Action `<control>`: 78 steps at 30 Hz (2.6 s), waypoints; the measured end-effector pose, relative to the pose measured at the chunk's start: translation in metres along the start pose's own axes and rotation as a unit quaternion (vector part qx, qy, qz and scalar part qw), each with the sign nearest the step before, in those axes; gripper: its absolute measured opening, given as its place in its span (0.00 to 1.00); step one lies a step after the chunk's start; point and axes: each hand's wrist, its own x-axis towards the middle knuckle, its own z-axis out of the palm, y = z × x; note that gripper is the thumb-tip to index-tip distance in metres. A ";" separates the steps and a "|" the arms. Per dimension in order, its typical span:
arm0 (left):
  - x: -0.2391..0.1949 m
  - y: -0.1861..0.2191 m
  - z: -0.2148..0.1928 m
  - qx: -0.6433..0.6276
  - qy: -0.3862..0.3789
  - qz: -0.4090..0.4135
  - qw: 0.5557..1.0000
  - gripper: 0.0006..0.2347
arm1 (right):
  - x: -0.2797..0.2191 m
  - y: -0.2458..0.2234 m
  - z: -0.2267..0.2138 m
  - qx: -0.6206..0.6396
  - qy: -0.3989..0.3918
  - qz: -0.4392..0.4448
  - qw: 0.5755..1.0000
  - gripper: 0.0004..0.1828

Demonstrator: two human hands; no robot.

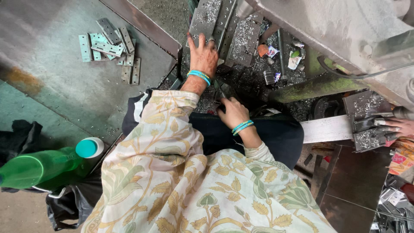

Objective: The person positions metal hinge components under a drill press, operating a lever by hand to drill holes into the pieces before setting them aside on a metal surface.

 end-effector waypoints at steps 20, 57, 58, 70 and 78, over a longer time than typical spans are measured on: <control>0.016 -0.004 0.028 -0.020 0.082 0.001 0.996 0.11 | -0.016 0.028 0.110 0.050 0.068 0.026 0.996 0.22; 0.038 0.003 0.060 -0.061 0.127 -0.008 0.990 0.14 | -0.010 0.017 0.060 0.044 0.098 -0.004 0.994 0.20; 0.038 0.004 0.062 -0.057 0.152 -0.010 0.987 0.14 | -0.012 0.019 0.062 0.071 0.124 -0.014 0.990 0.17; 0.046 0.000 0.067 -0.065 0.144 -0.007 0.987 0.14 | 0.012 0.010 -0.001 -0.039 0.000 -0.015 0.999 0.19; 0.047 0.000 0.067 -0.064 0.136 -0.003 0.989 0.14 | -0.018 0.028 0.103 0.025 0.072 0.028 0.997 0.19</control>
